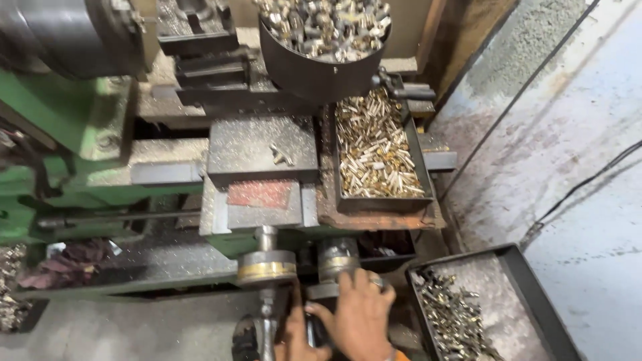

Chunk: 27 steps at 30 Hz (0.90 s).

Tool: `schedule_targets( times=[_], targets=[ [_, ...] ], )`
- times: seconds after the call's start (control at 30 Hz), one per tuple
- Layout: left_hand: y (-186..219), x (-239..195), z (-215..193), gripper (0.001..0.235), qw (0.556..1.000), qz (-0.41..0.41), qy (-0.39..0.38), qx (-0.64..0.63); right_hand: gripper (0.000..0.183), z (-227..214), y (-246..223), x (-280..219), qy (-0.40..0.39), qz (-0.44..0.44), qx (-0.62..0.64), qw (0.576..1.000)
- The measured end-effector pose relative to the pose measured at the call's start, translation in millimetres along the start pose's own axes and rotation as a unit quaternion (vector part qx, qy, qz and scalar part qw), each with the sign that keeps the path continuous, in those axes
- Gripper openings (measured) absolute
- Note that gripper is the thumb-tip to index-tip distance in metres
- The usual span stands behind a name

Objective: Operating a lathe machine to machine and process small metal components.

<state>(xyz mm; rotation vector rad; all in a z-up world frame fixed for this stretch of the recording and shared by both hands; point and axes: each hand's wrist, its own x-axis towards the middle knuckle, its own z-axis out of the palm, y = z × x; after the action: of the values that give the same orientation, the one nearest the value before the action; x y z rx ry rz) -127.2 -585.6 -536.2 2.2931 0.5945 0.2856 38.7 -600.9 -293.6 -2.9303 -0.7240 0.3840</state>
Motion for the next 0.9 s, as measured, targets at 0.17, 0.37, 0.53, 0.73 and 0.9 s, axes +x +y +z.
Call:
schedule_targets(
  times=[0.17,0.37,0.53,0.73,0.9],
  targets=[
    [39,95,-94,0.142,0.985,-0.140,-0.098,0.035,0.058,15,16,-5,0.122,-0.197,0.018,0.972],
    [22,102,-87,0.124,0.996,-0.035,-0.080,-0.026,0.042,30,101,15,0.109,-0.131,0.283,0.944],
    [1,107,-37,0.089,0.967,-0.149,-0.201,0.055,0.044,77,171,40,-0.012,-0.154,0.450,0.880],
    [-59,110,42,0.085,0.931,-0.188,-0.313,-0.003,0.039,104,178,49,-0.084,-0.092,0.549,0.826],
    [-25,129,-14,0.094,0.908,-0.304,-0.273,-0.094,0.042,41,127,36,0.012,-0.082,0.376,0.923]
  ],
)
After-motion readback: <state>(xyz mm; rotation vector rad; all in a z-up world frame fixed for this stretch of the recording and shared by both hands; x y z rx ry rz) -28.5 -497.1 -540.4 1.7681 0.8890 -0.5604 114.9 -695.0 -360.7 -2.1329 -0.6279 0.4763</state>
